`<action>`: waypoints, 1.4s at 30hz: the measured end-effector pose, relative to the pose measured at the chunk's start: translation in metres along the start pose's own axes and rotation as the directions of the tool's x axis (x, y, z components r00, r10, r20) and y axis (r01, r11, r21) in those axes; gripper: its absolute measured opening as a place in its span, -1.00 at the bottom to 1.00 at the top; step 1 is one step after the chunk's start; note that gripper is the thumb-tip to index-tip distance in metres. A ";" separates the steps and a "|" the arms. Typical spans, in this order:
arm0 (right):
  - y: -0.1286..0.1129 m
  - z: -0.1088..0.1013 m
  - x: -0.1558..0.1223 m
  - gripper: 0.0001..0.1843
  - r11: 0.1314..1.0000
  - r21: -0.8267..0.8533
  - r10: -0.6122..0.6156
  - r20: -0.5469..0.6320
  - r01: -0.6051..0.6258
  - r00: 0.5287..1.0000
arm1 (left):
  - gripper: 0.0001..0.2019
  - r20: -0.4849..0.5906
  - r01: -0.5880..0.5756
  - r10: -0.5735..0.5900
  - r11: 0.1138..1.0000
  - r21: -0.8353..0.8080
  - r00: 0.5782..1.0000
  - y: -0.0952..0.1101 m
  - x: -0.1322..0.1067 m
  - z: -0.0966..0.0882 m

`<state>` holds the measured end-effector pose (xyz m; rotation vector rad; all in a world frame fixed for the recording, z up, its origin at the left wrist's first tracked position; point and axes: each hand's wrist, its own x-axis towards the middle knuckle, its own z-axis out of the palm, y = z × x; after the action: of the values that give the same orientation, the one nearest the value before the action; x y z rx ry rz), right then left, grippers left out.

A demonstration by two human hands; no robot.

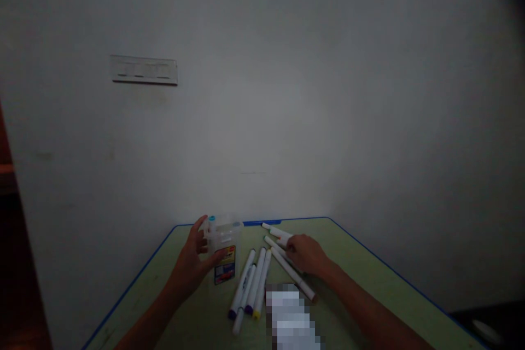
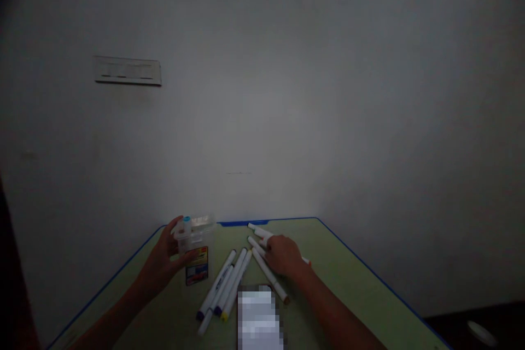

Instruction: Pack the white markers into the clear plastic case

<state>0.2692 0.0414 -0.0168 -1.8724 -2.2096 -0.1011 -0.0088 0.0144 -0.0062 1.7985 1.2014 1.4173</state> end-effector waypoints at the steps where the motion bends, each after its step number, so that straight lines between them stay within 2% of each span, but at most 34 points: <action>1: 0.005 0.006 -0.003 -0.81 1.000 0.002 0.004 0.003 -0.004 1.000 | -0.18 0.004 0.001 -0.001 1.000 -0.002 1.000 0.001 0.000 0.000; 6: 0.027 0.004 -0.005 -0.78 0.997 0.075 0.032 -0.013 -0.031 0.999 | -0.18 -0.009 0.017 -0.017 1.000 0.007 1.000 0.005 0.001 0.001; 11: 0.045 0.001 -0.003 -0.79 0.996 0.058 0.064 0.085 -0.069 0.994 | -0.15 -0.031 0.037 -0.037 0.999 -0.007 0.999 0.006 0.002 0.003; 16: 0.036 -0.003 -0.007 -0.74 0.999 0.027 0.020 0.094 -0.022 0.995 | -0.16 -0.039 0.038 -0.039 0.999 -0.019 0.998 0.005 0.002 0.004; 22: 0.022 -0.003 -0.014 -0.81 0.997 -0.060 -0.030 0.130 0.038 0.991 | -0.17 -0.031 0.031 -0.032 0.999 -0.035 0.999 0.004 0.002 0.004; 28: 0.024 -0.001 -0.014 -0.85 0.994 -0.097 -0.046 0.131 0.059 0.990 | -0.14 -0.024 0.039 -0.040 0.998 -0.047 0.999 0.006 0.003 0.005; 31: 0.028 -0.005 -0.013 -0.84 0.995 -0.098 -0.018 0.122 0.030 0.992 | -0.15 -0.026 0.033 -0.034 0.999 -0.043 0.999 0.007 0.002 0.005; 36: 0.033 -0.015 -0.009 -0.86 0.999 -0.048 0.000 0.007 0.000 1.000 | -0.14 -0.029 0.049 -0.050 0.998 -0.037 0.998 0.010 0.001 0.004; 39: 0.034 -0.022 -0.008 -0.85 1.000 0.007 -0.009 -0.117 0.010 0.993 | -0.15 -0.036 0.045 -0.046 0.999 -0.026 0.998 0.009 0.001 0.004; 42: 0.035 -0.026 -0.008 -0.80 0.996 0.081 0.003 -0.269 0.019 0.963 | -0.16 -0.031 0.036 -0.037 0.999 -0.040 0.999 0.007 0.002 0.004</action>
<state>0.3079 0.0343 0.0034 -1.6937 -2.0062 -0.2457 -0.0029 0.0133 -0.0006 1.7248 1.2077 1.4438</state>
